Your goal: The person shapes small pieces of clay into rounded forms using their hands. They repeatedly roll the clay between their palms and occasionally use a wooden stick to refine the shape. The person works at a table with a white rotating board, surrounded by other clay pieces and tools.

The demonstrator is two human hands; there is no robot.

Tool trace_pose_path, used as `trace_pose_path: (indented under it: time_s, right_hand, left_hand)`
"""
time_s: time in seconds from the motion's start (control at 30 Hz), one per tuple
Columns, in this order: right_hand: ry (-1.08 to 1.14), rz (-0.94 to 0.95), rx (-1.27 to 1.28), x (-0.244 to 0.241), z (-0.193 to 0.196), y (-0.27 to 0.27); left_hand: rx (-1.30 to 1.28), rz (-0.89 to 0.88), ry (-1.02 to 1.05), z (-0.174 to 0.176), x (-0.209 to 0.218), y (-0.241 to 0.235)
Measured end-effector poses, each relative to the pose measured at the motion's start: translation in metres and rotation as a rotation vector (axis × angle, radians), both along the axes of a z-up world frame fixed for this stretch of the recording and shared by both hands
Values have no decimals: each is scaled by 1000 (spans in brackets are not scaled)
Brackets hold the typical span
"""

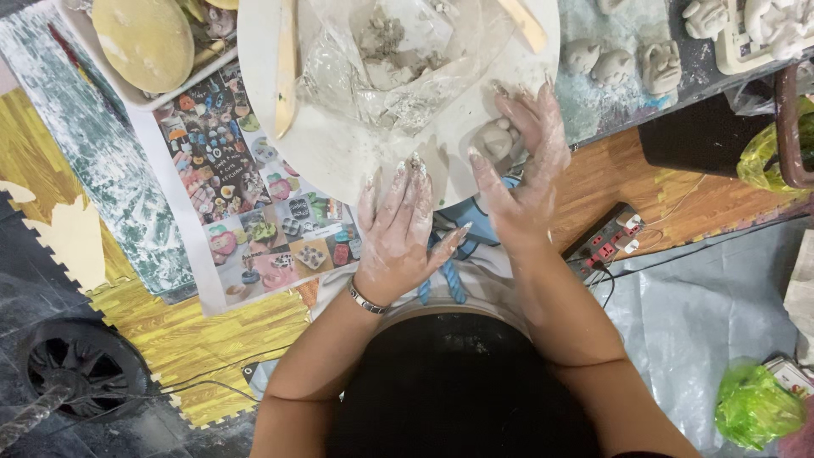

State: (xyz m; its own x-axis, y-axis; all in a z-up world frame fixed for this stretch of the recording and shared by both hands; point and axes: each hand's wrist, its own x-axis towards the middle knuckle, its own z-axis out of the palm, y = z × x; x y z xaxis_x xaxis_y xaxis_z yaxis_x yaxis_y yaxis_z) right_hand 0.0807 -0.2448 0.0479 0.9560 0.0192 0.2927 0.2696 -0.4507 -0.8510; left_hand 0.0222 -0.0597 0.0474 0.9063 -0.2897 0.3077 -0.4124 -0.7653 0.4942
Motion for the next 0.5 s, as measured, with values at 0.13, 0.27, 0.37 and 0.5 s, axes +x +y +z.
trace_pose_path:
  time_s: [0.13, 0.27, 0.37, 0.5]
  right_hand:
    - [13, -22, 89, -1, 0, 10]
    - [67, -46, 87, 1, 4, 15]
    - [149, -70, 161, 1, 5, 17]
    - [184, -18, 283, -3, 5, 15]
  left_hand:
    - [6, 2, -4, 1, 0, 0]
    - [-2, 1, -16, 2, 0, 1]
    - [4, 1, -22, 2, 0, 1]
    - [-4, -9, -44, -3, -1, 0]
